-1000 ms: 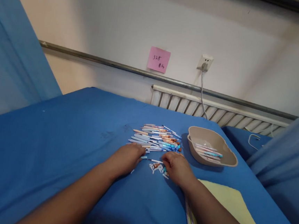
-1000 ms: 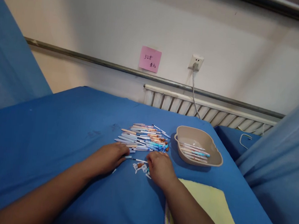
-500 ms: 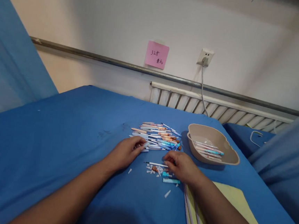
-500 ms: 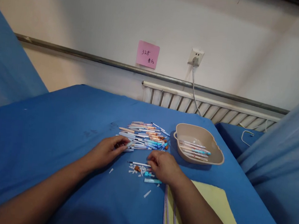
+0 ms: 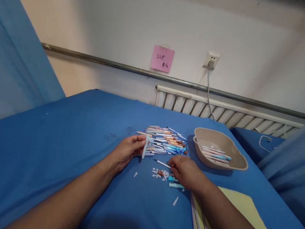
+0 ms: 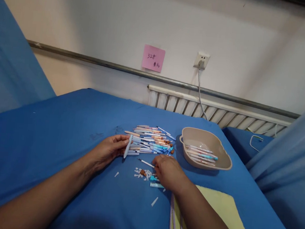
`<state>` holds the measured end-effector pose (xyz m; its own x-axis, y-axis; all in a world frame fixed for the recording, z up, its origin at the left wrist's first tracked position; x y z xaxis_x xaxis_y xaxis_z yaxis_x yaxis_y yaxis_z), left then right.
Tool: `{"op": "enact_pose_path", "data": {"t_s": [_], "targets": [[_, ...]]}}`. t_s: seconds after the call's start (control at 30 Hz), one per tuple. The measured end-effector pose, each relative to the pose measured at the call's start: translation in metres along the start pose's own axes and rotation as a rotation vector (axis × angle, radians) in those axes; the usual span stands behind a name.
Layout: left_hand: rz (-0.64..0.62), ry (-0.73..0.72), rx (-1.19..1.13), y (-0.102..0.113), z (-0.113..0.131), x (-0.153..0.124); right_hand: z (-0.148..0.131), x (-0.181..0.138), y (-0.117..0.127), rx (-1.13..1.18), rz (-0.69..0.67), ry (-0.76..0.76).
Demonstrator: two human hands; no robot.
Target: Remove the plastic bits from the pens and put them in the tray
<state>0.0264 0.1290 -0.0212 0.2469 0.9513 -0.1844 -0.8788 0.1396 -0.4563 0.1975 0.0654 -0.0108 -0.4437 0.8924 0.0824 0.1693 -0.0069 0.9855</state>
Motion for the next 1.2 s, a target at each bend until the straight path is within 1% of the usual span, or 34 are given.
{"op": "enact_pose_path", "data": {"t_s": [0.13, 0.27, 0.4, 0.57, 0.67, 0.83, 0.93, 1.03, 1.13, 1.2], "targets": [[-0.029, 0.033, -0.080, -0.002, -0.001, 0.000, 0.004, 0.001, -0.003, 0.015, -0.004, -0.025], [-0.014, 0.049, -0.128, 0.002, -0.002, 0.002, 0.008, 0.001, -0.005, 0.025, 0.000, -0.045], [-0.022, 0.078, -0.192, -0.001, -0.004, 0.001, 0.012, 0.002, -0.005, 0.047, 0.008, -0.068], [-0.026, 0.125, -0.292, -0.006, -0.009, -0.002, 0.016, 0.002, -0.008, -0.029, -0.003, -0.103], [0.004, 0.141, -0.326, -0.004, -0.012, -0.003, 0.016, 0.002, -0.008, -0.066, 0.001, -0.102], [0.008, 0.172, -0.352, -0.007, -0.015, -0.006, 0.016, 0.002, -0.007, -0.031, 0.017, -0.105], [0.028, 0.168, -0.354, -0.005, -0.015, -0.006, 0.016, 0.002, -0.006, 0.022, 0.055, -0.101], [0.058, 0.170, -0.343, -0.002, -0.016, -0.006, 0.018, 0.002, -0.002, 0.141, 0.133, -0.110], [0.051, 0.186, -0.295, -0.003, -0.018, -0.008, 0.025, 0.001, 0.006, 0.366, 0.270, -0.140], [0.032, 0.195, -0.230, -0.005, -0.019, -0.009, 0.035, -0.001, 0.010, 0.562, 0.367, -0.200]]}}
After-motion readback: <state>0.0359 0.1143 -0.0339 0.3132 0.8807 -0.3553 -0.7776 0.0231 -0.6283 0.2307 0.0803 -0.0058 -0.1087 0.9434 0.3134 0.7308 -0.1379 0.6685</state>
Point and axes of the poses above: each hand's wrist, its own x-axis towards the middle knuckle, its own y-axis out of the back of the hand, z = x × y, the point moved 10 cm from there along x, towards the middle knuckle, and after that the axes turned 12 degrees about -x, right-handed, at the moved point
